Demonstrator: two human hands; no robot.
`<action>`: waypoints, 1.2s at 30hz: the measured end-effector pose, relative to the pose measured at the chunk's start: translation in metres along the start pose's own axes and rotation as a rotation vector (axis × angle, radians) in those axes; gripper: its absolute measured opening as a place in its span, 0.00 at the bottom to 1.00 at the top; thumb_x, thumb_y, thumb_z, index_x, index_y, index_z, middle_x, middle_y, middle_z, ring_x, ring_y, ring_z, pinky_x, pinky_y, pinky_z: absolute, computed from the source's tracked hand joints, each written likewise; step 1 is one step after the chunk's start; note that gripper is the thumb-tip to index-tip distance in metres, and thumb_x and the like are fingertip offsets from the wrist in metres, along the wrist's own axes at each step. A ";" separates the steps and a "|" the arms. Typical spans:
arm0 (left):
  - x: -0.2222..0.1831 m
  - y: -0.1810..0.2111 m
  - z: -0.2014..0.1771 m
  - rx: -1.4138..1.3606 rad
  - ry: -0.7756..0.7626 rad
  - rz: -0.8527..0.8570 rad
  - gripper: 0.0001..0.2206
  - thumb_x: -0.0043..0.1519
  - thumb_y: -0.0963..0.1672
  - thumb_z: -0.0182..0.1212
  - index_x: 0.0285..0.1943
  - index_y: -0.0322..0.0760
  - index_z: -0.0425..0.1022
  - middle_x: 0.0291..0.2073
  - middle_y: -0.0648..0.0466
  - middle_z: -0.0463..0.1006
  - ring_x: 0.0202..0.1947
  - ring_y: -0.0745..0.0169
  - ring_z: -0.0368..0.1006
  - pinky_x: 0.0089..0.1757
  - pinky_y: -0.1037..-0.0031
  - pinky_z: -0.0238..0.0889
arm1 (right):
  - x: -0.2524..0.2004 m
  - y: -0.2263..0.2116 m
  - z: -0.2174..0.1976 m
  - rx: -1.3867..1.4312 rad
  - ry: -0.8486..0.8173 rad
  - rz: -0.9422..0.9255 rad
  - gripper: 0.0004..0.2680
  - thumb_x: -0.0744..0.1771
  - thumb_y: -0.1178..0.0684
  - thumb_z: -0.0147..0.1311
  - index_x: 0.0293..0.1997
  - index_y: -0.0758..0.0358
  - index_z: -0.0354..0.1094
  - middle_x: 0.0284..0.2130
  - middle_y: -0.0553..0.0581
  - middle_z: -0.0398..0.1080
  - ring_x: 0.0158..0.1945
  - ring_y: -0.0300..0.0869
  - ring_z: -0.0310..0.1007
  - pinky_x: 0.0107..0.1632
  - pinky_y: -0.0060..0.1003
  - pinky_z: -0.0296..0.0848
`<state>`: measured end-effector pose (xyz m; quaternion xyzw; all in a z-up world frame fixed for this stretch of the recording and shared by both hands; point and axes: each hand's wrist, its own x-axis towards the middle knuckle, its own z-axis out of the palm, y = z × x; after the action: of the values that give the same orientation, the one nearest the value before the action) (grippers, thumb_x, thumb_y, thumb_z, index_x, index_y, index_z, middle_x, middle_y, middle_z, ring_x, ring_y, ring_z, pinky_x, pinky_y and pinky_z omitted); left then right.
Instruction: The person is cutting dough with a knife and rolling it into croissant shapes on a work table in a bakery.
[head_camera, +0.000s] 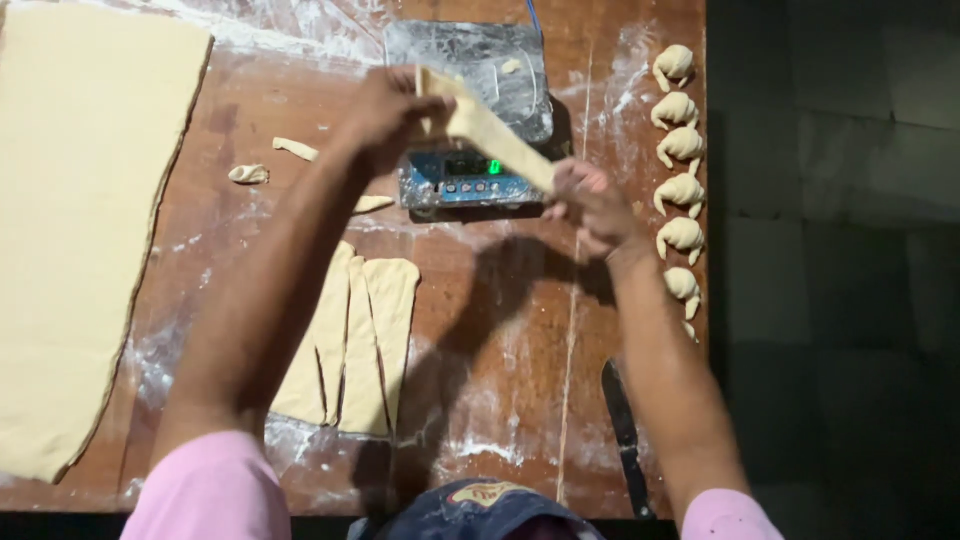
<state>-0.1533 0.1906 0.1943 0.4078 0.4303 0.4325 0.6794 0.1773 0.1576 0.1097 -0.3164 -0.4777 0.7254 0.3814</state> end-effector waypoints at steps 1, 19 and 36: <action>0.017 -0.001 -0.012 0.028 0.059 -0.005 0.05 0.62 0.38 0.62 0.45 0.29 0.78 0.37 0.45 0.84 0.35 0.58 0.83 0.36 0.66 0.81 | 0.013 -0.011 -0.007 -0.066 0.083 0.026 0.12 0.69 0.49 0.61 0.51 0.67 0.71 0.34 0.56 0.75 0.31 0.36 0.74 0.37 0.31 0.77; -0.040 -0.172 -0.143 1.299 0.355 0.382 0.11 0.49 0.42 0.69 0.39 0.33 0.79 0.35 0.35 0.77 0.38 0.32 0.74 0.39 0.53 0.68 | -0.012 0.102 -0.009 -0.444 0.524 -0.120 0.05 0.71 0.61 0.52 0.52 0.66 0.65 0.34 0.52 0.71 0.31 0.34 0.70 0.32 0.28 0.73; -0.031 -0.023 -0.038 0.760 -0.150 0.373 0.07 0.64 0.42 0.62 0.47 0.37 0.70 0.29 0.48 0.75 0.29 0.51 0.71 0.32 0.62 0.63 | 0.065 0.011 0.117 -0.248 0.085 0.013 0.09 0.70 0.57 0.58 0.55 0.67 0.73 0.42 0.61 0.76 0.41 0.41 0.79 0.44 0.35 0.80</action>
<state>-0.1913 0.1617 0.1692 0.7303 0.4271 0.3280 0.4203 0.0449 0.1579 0.1338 -0.3947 -0.5452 0.6489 0.3548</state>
